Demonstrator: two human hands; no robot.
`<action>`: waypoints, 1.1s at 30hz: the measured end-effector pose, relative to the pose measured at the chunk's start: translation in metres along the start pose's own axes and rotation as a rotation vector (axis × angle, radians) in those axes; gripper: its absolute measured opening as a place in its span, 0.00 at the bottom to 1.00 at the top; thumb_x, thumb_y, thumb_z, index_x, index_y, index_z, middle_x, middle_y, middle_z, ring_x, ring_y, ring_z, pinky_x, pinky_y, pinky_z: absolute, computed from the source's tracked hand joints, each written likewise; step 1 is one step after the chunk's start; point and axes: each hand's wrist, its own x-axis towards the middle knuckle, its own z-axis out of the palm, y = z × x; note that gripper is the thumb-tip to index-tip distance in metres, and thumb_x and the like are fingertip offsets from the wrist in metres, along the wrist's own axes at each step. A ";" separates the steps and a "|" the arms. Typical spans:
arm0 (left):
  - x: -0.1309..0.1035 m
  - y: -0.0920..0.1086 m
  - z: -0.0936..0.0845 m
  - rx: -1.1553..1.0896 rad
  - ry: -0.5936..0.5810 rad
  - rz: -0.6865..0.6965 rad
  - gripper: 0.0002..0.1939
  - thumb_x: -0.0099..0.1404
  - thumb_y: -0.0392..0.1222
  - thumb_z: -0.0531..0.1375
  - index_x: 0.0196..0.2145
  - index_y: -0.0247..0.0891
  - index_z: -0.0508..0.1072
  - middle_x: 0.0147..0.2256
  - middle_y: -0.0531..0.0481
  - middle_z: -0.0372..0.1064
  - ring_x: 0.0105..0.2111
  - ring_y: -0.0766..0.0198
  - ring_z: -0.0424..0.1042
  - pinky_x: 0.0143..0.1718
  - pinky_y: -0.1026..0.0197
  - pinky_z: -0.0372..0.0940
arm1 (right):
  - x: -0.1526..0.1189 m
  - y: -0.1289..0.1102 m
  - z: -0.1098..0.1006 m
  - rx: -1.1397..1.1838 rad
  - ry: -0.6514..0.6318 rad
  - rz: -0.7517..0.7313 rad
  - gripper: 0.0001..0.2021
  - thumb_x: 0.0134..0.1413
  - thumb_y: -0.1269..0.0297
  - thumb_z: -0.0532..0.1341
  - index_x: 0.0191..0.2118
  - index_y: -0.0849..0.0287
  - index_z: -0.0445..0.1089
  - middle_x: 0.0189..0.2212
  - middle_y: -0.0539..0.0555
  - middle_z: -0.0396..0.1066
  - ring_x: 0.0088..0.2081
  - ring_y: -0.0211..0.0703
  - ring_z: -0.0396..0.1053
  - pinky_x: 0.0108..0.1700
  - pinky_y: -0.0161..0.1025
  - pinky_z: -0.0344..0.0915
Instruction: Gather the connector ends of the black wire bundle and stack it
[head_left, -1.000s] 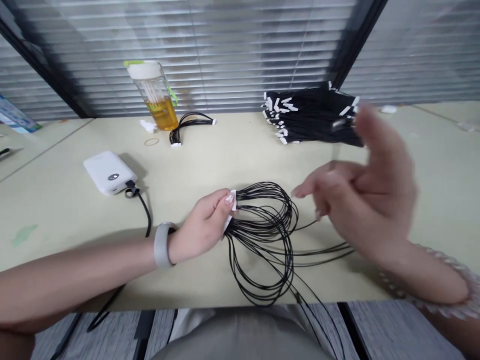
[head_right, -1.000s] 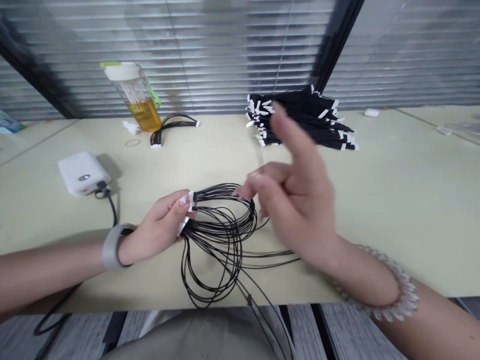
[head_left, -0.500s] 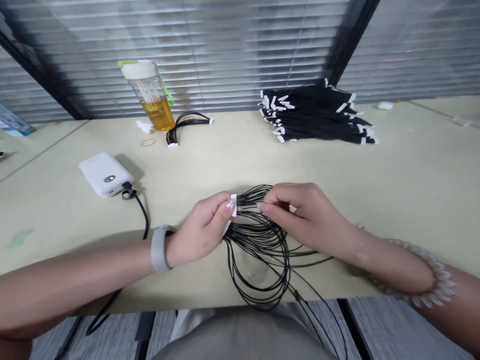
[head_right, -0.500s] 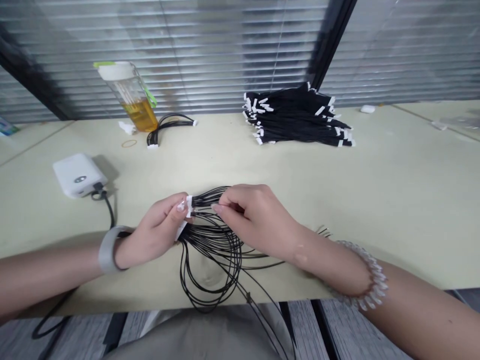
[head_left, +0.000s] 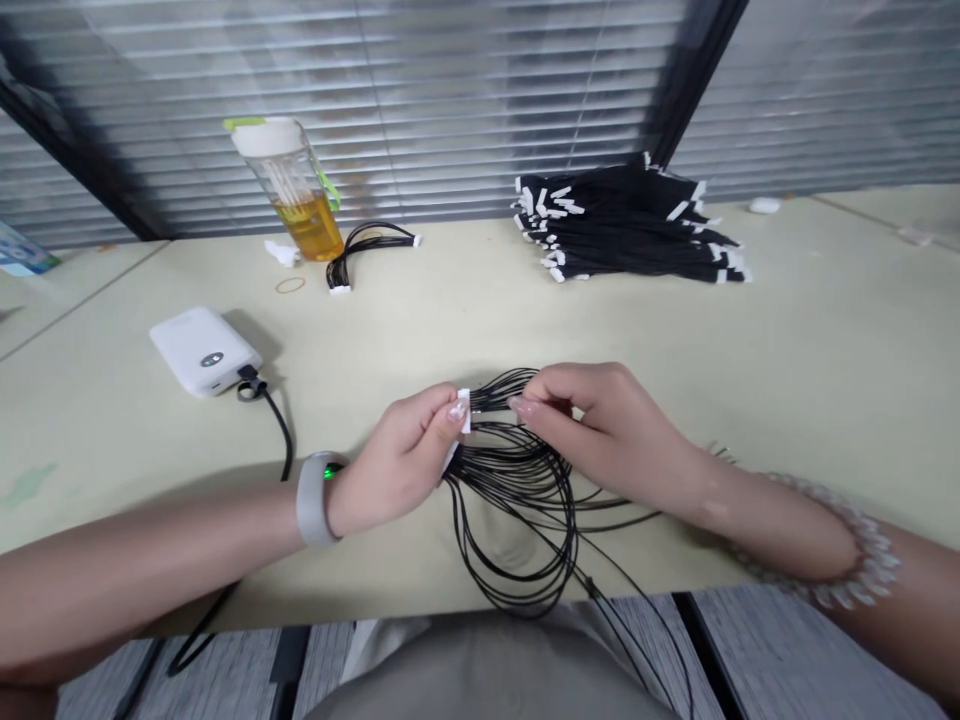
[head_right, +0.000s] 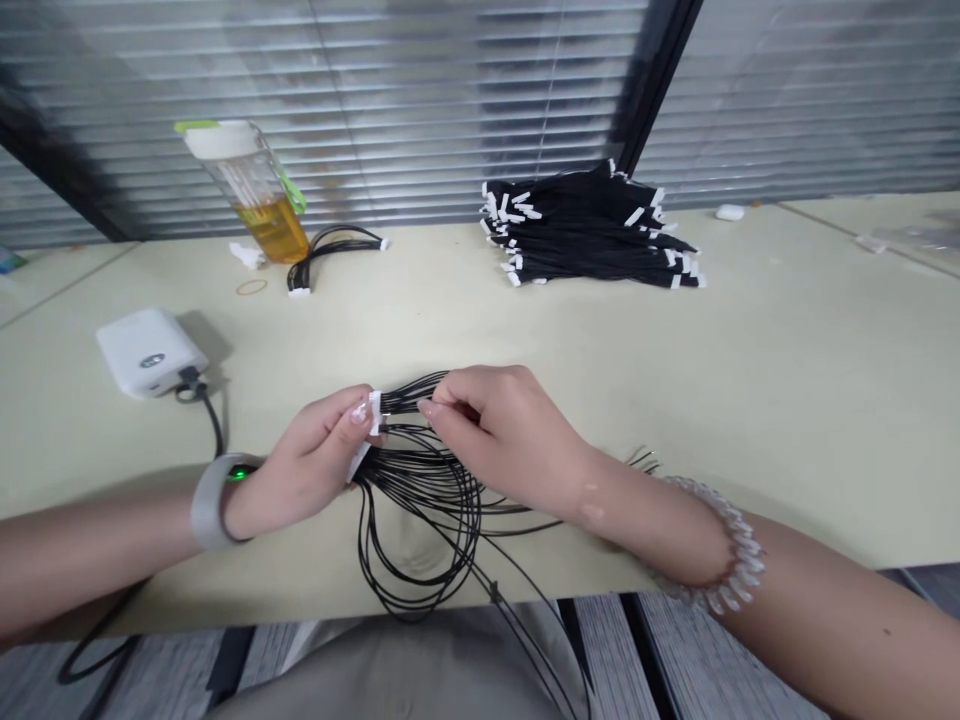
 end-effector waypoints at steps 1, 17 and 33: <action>0.000 0.000 0.000 0.000 -0.002 0.004 0.16 0.71 0.44 0.45 0.26 0.37 0.60 0.23 0.55 0.55 0.23 0.70 0.54 0.24 0.66 0.54 | 0.000 0.000 0.000 -0.002 -0.001 0.000 0.14 0.58 0.64 0.53 0.23 0.60 0.62 0.18 0.46 0.59 0.23 0.31 0.55 0.26 0.33 0.52; 0.002 0.002 0.000 0.043 -0.002 0.000 0.16 0.70 0.43 0.46 0.25 0.37 0.58 0.22 0.57 0.52 0.22 0.70 0.52 0.22 0.66 0.52 | -0.001 -0.003 0.001 0.036 -0.034 -0.028 0.13 0.58 0.66 0.53 0.22 0.60 0.61 0.18 0.45 0.59 0.23 0.30 0.55 0.26 0.31 0.52; 0.004 0.004 -0.001 0.006 -0.044 -0.053 0.18 0.70 0.46 0.46 0.24 0.37 0.59 0.21 0.56 0.53 0.21 0.70 0.53 0.21 0.67 0.54 | 0.008 0.014 -0.009 -0.026 -0.052 -0.129 0.07 0.56 0.67 0.57 0.27 0.61 0.67 0.23 0.47 0.67 0.25 0.31 0.62 0.30 0.30 0.57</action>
